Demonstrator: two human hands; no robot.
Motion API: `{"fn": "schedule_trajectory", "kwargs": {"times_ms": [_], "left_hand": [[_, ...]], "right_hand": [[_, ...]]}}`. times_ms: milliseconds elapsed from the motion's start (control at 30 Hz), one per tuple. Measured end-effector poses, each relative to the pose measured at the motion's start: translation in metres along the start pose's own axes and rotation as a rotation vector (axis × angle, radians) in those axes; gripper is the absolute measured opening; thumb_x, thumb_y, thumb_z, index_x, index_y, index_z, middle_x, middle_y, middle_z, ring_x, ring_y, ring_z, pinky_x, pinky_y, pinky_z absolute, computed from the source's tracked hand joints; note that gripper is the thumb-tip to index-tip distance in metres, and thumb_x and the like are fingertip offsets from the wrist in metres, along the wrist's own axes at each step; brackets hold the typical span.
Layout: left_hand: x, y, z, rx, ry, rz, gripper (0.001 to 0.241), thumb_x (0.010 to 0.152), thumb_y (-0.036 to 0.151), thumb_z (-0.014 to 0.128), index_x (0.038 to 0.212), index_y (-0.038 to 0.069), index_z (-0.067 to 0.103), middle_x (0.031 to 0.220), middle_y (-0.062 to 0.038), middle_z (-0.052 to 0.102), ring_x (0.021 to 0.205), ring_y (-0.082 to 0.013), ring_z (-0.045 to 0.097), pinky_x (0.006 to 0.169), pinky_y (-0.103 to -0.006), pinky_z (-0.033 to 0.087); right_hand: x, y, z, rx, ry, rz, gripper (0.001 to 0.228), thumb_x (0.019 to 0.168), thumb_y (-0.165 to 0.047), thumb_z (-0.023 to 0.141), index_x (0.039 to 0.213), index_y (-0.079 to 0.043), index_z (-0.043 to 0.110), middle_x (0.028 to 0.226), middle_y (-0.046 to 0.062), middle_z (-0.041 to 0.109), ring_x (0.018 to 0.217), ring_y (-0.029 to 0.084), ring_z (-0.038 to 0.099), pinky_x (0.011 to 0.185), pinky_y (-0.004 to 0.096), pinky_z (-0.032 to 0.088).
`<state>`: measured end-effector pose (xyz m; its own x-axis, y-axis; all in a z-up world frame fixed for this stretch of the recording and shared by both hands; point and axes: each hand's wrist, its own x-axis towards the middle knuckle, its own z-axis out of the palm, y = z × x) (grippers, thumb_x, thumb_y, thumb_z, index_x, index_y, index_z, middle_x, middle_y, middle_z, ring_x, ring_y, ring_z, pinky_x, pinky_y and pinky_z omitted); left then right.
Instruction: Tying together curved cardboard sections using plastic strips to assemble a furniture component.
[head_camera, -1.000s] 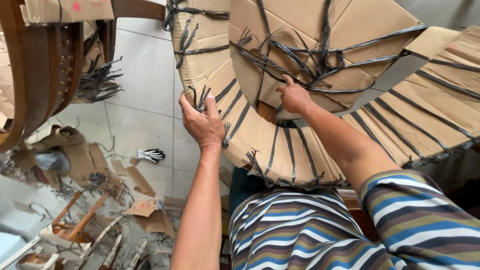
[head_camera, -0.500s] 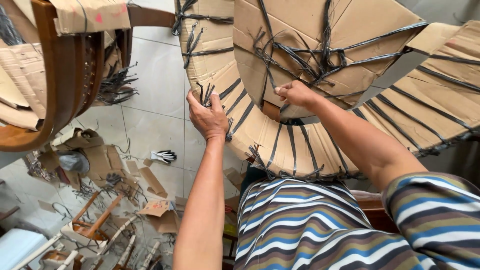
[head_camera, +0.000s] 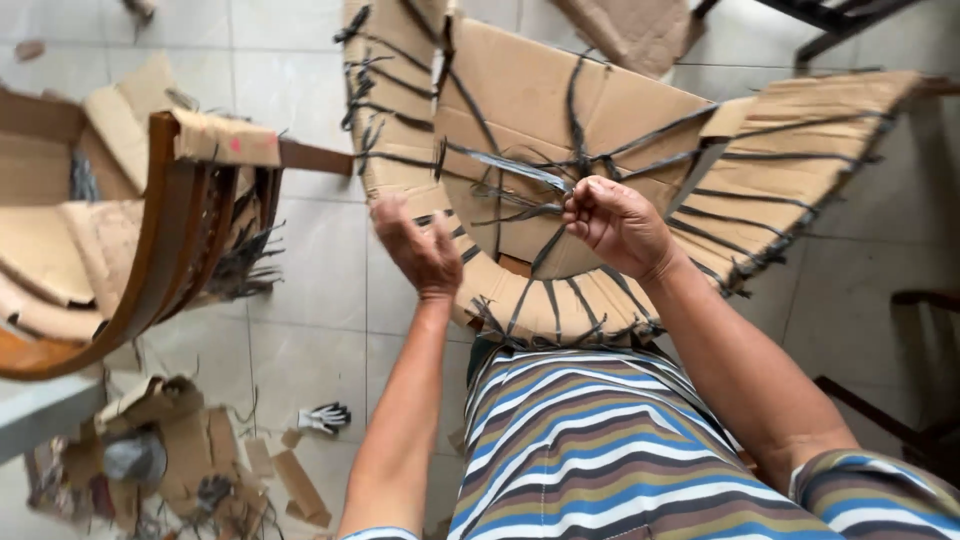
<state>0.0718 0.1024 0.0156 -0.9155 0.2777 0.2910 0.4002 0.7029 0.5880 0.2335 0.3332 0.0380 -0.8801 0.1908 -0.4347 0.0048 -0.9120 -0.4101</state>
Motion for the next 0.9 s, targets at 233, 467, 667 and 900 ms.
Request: {"fn": "schedule_trajectory", "kwargs": {"times_ms": [233,467,667,900], "left_hand": [[-0.034,0.105,0.019,-0.635,-0.94,-0.139,0.031,0.098,0.049,0.066,0.081,0.024,0.071,0.051,0.004,0.06,0.058,-0.0114,0.065,0.066,-0.0283,0.055],[-0.005,0.042,-0.036,-0.806,-1.086,-0.615,0.028,0.103,0.039,0.059,0.086,0.016,0.061,0.073,0.005,0.05,0.062,-0.0081,0.045,0.059,-0.0226,0.042],[-0.006,-0.024,-0.039,-1.174,-0.773,-0.919,0.034,0.105,0.03,0.06,0.078,0.011,0.054,0.046,0.007,0.035,0.036,-0.0053,0.029,0.042,-0.0225,0.029],[-0.001,-0.027,-0.042,-1.2,-0.58,-0.883,0.022,0.104,0.024,0.062,0.088,0.008,0.062,0.06,0.001,0.054,0.05,-0.0064,0.047,0.057,-0.0221,0.048]], "right_hand": [[-0.031,-0.019,-0.028,-0.01,0.23,-0.164,0.019,0.108,-0.022,0.056,0.109,-0.008,0.068,0.095,0.008,0.076,0.088,0.018,0.077,0.083,0.027,0.065],[-0.057,-0.088,-0.074,0.051,0.391,-0.323,0.01,0.111,-0.015,0.053,0.117,-0.014,0.061,0.085,0.001,0.056,0.072,0.011,0.054,0.068,0.018,0.05],[-0.072,-0.115,-0.096,0.168,0.635,-0.439,0.017,0.111,-0.005,0.052,0.114,-0.012,0.067,0.081,0.002,0.061,0.072,0.013,0.059,0.064,0.022,0.05],[-0.061,-0.122,-0.099,0.082,0.596,-0.426,0.017,0.111,-0.013,0.053,0.119,-0.016,0.068,0.077,-0.006,0.062,0.069,0.007,0.055,0.066,0.019,0.045]]}}
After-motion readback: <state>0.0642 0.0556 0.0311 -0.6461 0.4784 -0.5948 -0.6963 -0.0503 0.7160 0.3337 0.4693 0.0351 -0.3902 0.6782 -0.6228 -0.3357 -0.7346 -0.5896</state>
